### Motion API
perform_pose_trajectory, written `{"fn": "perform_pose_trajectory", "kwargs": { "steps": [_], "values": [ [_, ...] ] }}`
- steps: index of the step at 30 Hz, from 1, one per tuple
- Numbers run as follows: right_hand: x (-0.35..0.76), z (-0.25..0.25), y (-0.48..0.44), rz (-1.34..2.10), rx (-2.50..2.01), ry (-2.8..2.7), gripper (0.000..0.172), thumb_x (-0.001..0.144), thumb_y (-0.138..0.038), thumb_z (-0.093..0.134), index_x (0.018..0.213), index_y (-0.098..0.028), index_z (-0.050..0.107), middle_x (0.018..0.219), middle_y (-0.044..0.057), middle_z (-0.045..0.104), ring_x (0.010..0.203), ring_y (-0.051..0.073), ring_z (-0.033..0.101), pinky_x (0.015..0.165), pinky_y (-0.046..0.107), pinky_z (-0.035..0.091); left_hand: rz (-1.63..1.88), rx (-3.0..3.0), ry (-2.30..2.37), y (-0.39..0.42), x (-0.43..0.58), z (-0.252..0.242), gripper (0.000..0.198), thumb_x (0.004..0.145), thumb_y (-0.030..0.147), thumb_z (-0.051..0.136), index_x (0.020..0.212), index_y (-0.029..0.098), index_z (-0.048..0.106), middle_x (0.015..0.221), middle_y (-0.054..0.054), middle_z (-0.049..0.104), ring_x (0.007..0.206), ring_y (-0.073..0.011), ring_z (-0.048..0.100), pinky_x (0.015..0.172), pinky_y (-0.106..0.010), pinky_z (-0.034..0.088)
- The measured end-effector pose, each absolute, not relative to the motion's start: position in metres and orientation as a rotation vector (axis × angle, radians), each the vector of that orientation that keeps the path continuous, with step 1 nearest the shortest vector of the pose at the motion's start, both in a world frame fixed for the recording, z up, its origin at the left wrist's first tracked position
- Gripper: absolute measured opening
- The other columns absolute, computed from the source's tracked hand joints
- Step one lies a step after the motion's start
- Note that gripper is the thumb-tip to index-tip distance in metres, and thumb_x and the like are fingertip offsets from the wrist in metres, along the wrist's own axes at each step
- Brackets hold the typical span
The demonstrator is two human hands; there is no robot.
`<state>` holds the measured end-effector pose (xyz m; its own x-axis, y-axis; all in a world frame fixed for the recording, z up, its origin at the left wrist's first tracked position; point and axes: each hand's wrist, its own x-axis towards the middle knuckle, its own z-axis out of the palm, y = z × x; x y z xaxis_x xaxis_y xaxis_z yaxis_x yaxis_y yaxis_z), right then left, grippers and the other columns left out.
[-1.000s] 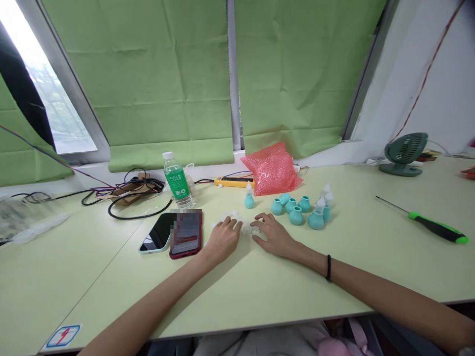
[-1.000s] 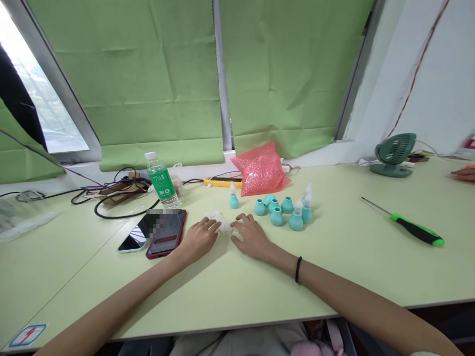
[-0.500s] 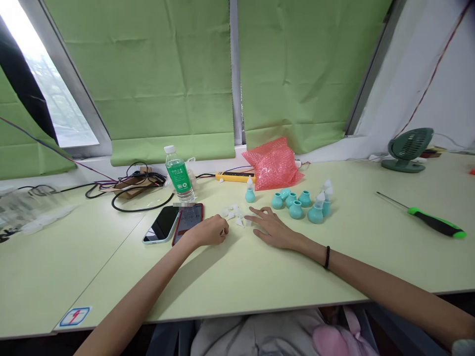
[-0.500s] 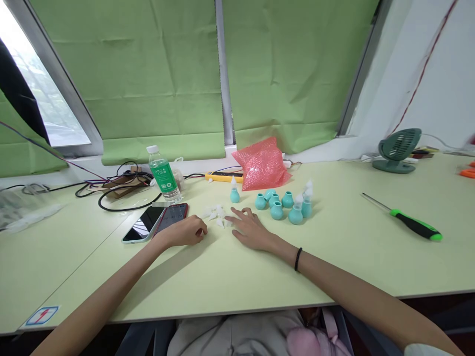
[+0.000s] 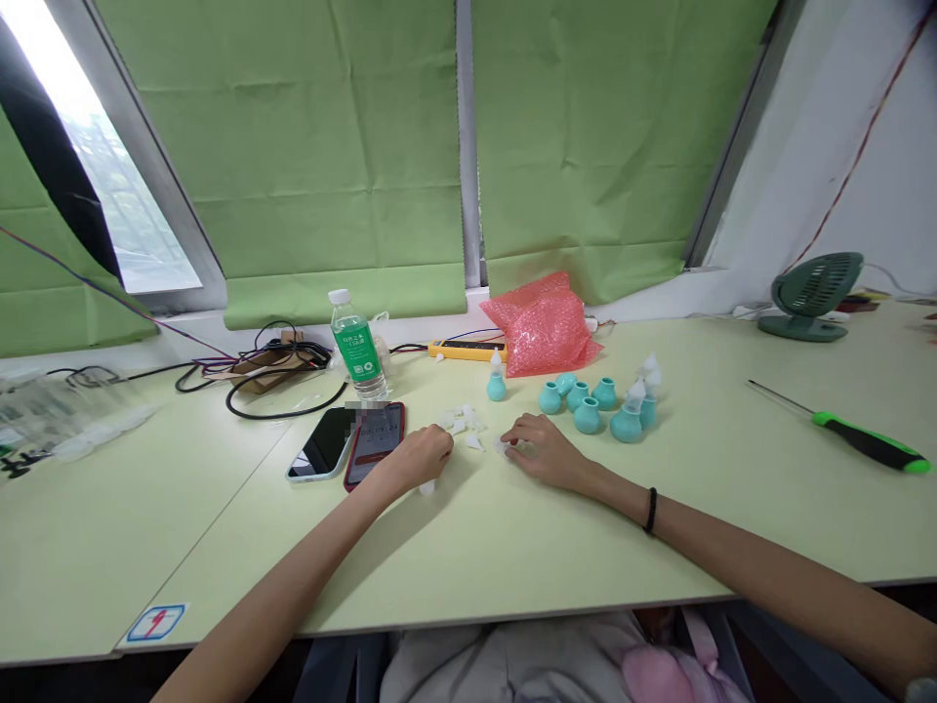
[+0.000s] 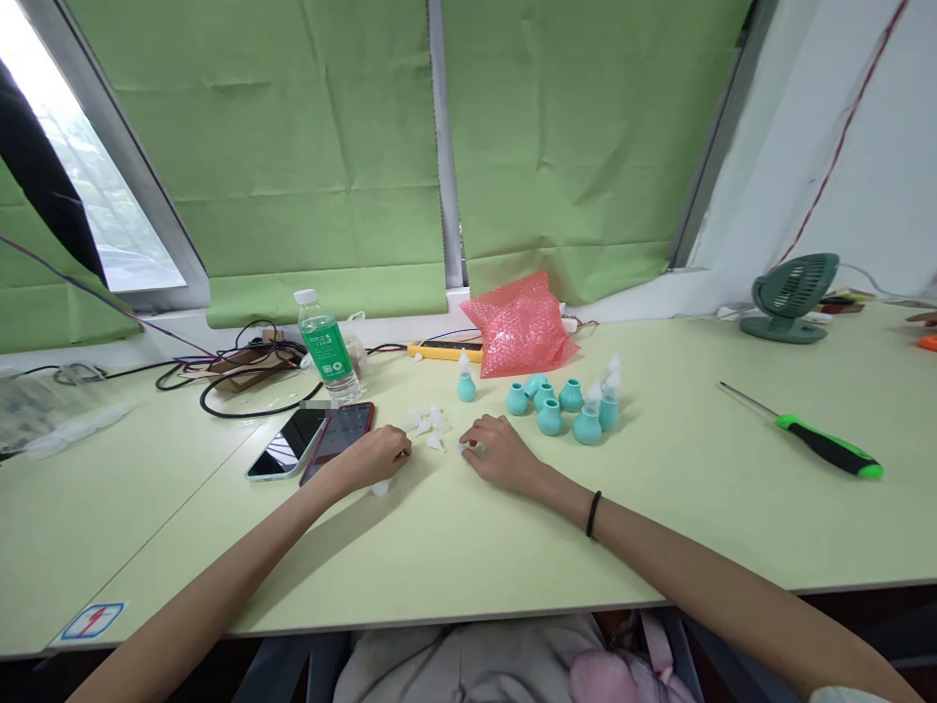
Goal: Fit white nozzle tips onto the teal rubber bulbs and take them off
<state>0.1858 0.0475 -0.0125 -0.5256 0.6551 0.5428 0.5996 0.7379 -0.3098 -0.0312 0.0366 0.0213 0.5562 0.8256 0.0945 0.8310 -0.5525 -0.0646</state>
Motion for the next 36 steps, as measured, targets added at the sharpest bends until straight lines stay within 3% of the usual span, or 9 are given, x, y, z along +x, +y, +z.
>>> {"fn": "perform_pose_trajectory", "kwargs": {
  "steps": [4,11,15,19,25,36],
  "values": [
    [0.184,-0.012,0.045,0.234,-0.916,-2.197,0.016,0.068,-0.015,0.047,0.073,-0.014,0.062,0.064,0.004,0.058,0.062,0.013,0.049,0.060,0.025,0.038,-0.221,-2.769,-1.376,0.032,-0.022,0.021,0.019,0.065,0.008,0.042,0.065,0.013,0.060,0.067,-0.007,0.060,0.062,-0.0145,0.054,0.056,-0.022,0.040],
    [0.179,-0.010,0.040,0.795,-1.016,-1.910,0.014,0.065,-0.020,0.050,0.063,-0.012,0.061,0.055,0.003,0.059,0.045,0.008,0.045,0.043,0.019,0.034,-1.167,-3.009,-1.454,0.023,-0.004,0.015,0.013,0.064,0.014,0.049,0.073,0.012,0.059,0.068,-0.003,0.060,0.057,-0.0097,0.053,0.056,-0.020,0.045],
    [0.177,-0.006,0.039,1.056,-1.036,-1.745,0.019,0.065,-0.025,0.050,0.053,-0.012,0.056,0.049,0.002,0.058,0.038,0.005,0.037,0.037,0.018,0.028,-1.467,-3.012,-1.482,0.023,-0.001,0.010,0.011,0.064,0.014,0.051,0.071,0.011,0.059,0.072,-0.004,0.059,0.061,-0.0104,0.054,0.059,-0.022,0.047],
    [0.177,-0.004,0.041,1.216,-1.020,-1.644,0.016,0.063,-0.022,0.050,0.051,-0.012,0.055,0.048,0.002,0.057,0.038,0.005,0.038,0.038,0.017,0.029,-1.679,-3.002,-1.481,0.023,0.000,0.008,0.011,0.064,0.017,0.054,0.071,0.011,0.060,0.075,-0.005,0.059,0.067,-0.0121,0.055,0.061,-0.023,0.048],
    [0.178,-0.002,0.041,1.415,-1.095,-1.695,0.012,0.059,-0.019,0.048,0.051,-0.012,0.054,0.039,-0.002,0.052,0.031,0.003,0.034,0.032,0.016,0.024,-1.778,-2.951,-1.452,0.017,0.004,0.008,0.014,0.064,0.020,0.056,0.073,0.011,0.061,0.075,-0.006,0.059,0.064,-0.0113,0.055,0.061,-0.024,0.049],
    [0.177,0.000,0.039,1.496,-1.112,-1.649,0.015,0.059,-0.019,0.043,0.048,-0.012,0.051,0.034,-0.003,0.047,0.029,0.003,0.031,0.032,0.017,0.019,-1.531,-2.878,-1.337,0.007,0.009,0.014,0.017,0.067,0.022,0.055,0.077,0.012,0.064,0.069,-0.006,0.059,0.055,-0.0094,0.052,0.054,-0.021,0.045]
  ]
}}
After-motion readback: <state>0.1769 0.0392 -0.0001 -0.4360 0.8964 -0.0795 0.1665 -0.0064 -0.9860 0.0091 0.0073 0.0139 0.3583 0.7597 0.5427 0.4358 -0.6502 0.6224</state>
